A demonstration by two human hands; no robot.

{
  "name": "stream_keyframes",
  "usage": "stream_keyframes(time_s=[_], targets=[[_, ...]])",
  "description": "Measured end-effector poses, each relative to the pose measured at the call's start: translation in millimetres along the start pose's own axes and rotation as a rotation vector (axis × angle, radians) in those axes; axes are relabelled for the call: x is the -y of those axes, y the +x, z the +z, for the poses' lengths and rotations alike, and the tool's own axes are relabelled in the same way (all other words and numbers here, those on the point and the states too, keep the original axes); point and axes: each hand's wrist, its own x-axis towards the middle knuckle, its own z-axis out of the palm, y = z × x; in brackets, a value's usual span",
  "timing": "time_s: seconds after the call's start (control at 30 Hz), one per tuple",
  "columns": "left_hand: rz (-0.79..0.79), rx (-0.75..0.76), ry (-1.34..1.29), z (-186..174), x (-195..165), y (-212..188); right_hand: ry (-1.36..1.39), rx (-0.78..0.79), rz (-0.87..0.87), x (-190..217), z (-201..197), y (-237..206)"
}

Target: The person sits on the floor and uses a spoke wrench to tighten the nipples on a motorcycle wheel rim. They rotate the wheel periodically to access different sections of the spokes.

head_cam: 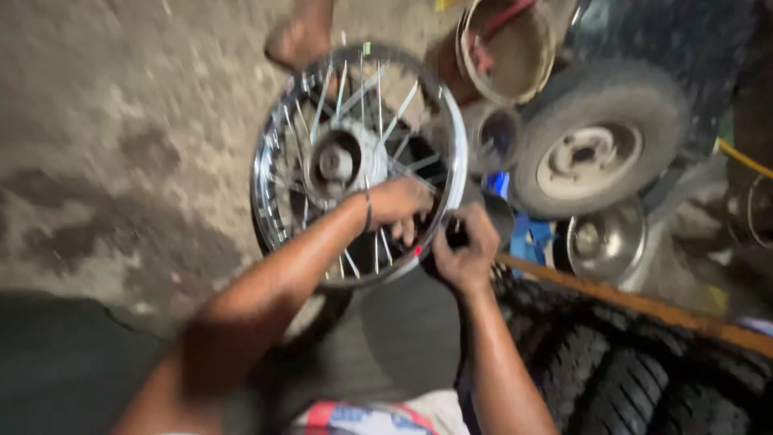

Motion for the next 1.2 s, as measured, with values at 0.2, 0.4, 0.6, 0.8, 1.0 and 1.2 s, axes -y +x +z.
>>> stream_keyframes(time_s=[0.2, 0.4, 0.6, 0.8, 1.0, 1.2], targets=[[-0.094, -0.048, -0.189, 0.6, -9.2, -10.3, -0.001, 0.034, 0.055, 9.8, 3.3, 1.2], [-0.076, 0.140, -0.284, -9.1, -11.4, -8.8, -0.017, 0.034, 0.042, 12.4, 5.4, 5.6], [-0.053, 0.098, -0.263, -8.5, -11.6, -8.3, 0.113, -0.021, 0.134, -3.0, 7.8, -3.4], [-0.037, -0.315, 0.086, 10.8, -6.3, -8.4, 0.178, -0.027, 0.211, -13.3, 15.0, -2.7], [0.652, -1.196, 0.514, 44.5, 2.5, -5.2, 0.177, -0.066, 0.126, 11.3, 25.8, 27.3], [0.137, -1.057, 0.268, 39.6, -19.1, 3.5, 0.027, -0.019, 0.295, 25.4, 12.2, 53.9]])
